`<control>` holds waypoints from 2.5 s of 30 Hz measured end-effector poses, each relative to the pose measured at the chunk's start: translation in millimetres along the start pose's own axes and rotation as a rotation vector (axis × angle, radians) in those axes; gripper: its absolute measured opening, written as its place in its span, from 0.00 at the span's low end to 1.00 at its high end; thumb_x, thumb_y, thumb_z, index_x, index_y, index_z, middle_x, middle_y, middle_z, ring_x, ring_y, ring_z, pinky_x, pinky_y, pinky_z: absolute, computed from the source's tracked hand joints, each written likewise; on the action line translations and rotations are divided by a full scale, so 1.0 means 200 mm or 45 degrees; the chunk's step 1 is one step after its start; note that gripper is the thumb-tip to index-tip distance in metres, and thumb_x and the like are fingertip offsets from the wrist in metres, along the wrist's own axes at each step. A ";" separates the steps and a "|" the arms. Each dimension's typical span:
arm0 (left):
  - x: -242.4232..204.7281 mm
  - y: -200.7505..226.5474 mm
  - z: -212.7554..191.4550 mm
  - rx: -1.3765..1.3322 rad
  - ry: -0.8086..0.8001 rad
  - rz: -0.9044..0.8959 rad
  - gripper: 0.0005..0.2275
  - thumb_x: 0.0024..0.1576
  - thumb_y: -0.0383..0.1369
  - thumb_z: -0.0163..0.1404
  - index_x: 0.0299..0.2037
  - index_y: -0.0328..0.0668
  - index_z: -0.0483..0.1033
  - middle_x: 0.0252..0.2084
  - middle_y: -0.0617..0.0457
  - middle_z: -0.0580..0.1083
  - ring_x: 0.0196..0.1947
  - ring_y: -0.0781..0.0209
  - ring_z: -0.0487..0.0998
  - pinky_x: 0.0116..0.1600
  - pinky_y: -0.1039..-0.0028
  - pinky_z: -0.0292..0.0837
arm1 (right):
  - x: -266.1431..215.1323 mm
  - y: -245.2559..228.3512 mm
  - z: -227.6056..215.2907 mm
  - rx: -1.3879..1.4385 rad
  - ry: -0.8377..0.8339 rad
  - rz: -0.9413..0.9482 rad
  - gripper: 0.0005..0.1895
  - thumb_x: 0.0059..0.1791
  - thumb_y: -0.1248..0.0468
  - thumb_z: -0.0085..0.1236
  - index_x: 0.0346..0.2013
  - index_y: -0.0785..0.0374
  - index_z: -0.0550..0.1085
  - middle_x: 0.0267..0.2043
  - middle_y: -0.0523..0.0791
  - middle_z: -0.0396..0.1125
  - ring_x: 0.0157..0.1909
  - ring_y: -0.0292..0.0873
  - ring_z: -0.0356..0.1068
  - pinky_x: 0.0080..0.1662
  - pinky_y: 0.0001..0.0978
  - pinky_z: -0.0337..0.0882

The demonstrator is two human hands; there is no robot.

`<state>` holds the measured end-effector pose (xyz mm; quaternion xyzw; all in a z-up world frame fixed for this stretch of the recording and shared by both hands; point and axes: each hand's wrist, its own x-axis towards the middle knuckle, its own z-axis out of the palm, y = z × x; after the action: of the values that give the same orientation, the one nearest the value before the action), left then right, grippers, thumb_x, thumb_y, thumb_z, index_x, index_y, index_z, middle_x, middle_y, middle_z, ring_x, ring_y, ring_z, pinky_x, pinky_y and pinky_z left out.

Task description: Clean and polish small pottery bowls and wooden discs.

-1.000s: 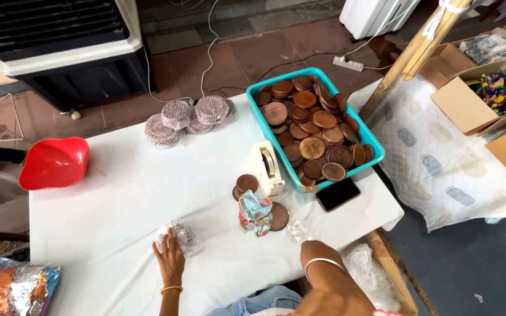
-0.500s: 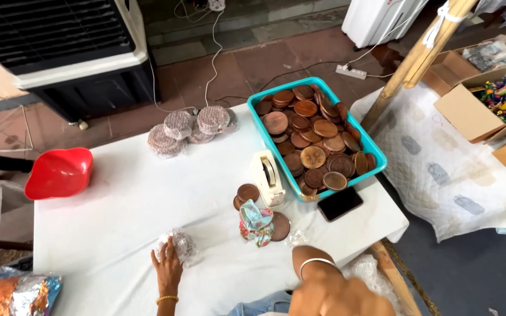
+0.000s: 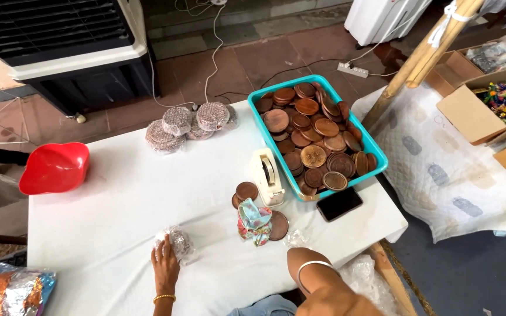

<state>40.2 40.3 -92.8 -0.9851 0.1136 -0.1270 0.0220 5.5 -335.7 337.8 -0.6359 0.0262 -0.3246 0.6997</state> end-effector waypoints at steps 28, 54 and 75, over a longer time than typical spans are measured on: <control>0.00 -0.05 0.02 -0.184 0.118 0.135 0.22 0.49 0.15 0.46 0.57 0.28 0.73 0.71 0.45 0.63 0.62 0.45 0.71 0.65 0.60 0.71 | 0.21 2.38 -0.72 -1.292 -0.480 0.832 0.18 0.37 0.47 0.72 0.27 0.59 0.84 0.30 0.46 0.78 0.35 0.43 0.79 0.44 0.35 0.75; -0.01 -0.06 -0.08 -0.367 0.160 0.098 0.18 0.51 0.17 0.50 0.53 0.25 0.76 0.71 0.50 0.64 0.63 0.53 0.71 0.62 0.64 0.73 | -0.19 2.53 -1.00 -1.005 -0.320 0.599 0.16 0.49 0.54 0.64 0.40 0.64 0.76 0.38 0.48 0.75 0.42 0.43 0.74 0.46 0.36 0.73; -0.03 -0.07 -0.06 -0.481 0.184 0.059 0.22 0.51 0.19 0.53 0.59 0.27 0.72 0.73 0.53 0.62 0.64 0.55 0.69 0.66 0.64 0.67 | -0.17 2.37 -1.22 -1.222 -0.684 0.660 0.17 0.51 0.52 0.63 0.39 0.64 0.75 0.39 0.44 0.75 0.42 0.37 0.73 0.45 0.28 0.71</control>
<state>34.0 55.6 -81.3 -0.9572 0.1594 -0.1733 -0.1682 69.3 -541.0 -149.9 -0.9130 0.1463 0.0761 0.3733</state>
